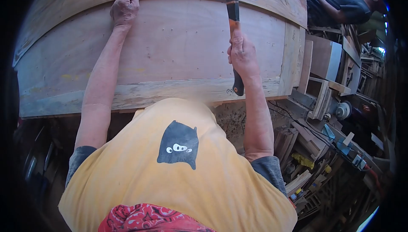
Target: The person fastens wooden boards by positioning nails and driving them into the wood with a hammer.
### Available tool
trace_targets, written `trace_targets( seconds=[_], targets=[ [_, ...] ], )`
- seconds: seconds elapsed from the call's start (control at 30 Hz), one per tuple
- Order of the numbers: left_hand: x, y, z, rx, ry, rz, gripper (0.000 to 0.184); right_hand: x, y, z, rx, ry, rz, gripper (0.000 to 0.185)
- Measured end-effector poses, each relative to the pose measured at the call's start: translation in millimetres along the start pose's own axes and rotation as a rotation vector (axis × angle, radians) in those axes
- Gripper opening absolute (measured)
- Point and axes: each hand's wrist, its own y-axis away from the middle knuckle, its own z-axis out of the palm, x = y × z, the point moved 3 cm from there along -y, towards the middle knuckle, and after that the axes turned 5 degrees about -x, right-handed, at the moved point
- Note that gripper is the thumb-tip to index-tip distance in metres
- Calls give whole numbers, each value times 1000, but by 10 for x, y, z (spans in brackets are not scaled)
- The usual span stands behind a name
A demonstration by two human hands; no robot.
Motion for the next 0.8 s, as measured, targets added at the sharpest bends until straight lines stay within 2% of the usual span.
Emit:
trace_targets(
  seconds=[0.07, 0.17, 0.27, 0.3, 0.4, 0.53, 0.57, 0.67, 0.7, 0.73, 0.77, 0.8],
  targets=[
    [-4, -2, -18, -15, -10, -5, 31, -198, 69, 71, 3, -25, -74, 52],
    [12, -17, 5, 12, 1, 20, 32, 122, -281, 217, 63, 166, -192, 51],
    [38, 60, -1, 33, 25, 37, 33, 314, -567, 280, -19, 420, -27, 50],
    [10, 20, -28, 58, 25, 27, 33, -74, -374, 257, -128, 108, 235, 53],
    [-2, 6, 3, 5, -13, -8, 33, -189, -218, 127, -100, -36, 27, 57],
    [-39, -1, 37, 10, 8, 5, 32, -638, 29, -8, 76, -142, -292, 57],
    [-18, 4, 36, 23, 11, 13, 32, -636, 30, -29, 92, -115, -280, 54],
    [-11, -1, -24, 40, 20, 27, 32, 115, -421, 88, 128, 467, -339, 51],
    [-15, -4, -31, 22, 32, 22, 33, 104, -484, 208, 21, 749, -305, 49],
    [5, -1, -22, 4, 48, 15, 34, 171, -488, 253, 14, 544, -70, 52],
    [14, -17, -14, 24, 38, 17, 35, 181, -416, 179, -3, 416, 20, 55],
    [-14, -73, -40, 57, 12, 15, 36, -109, -320, 195, -33, 284, 93, 57]
  ],
)
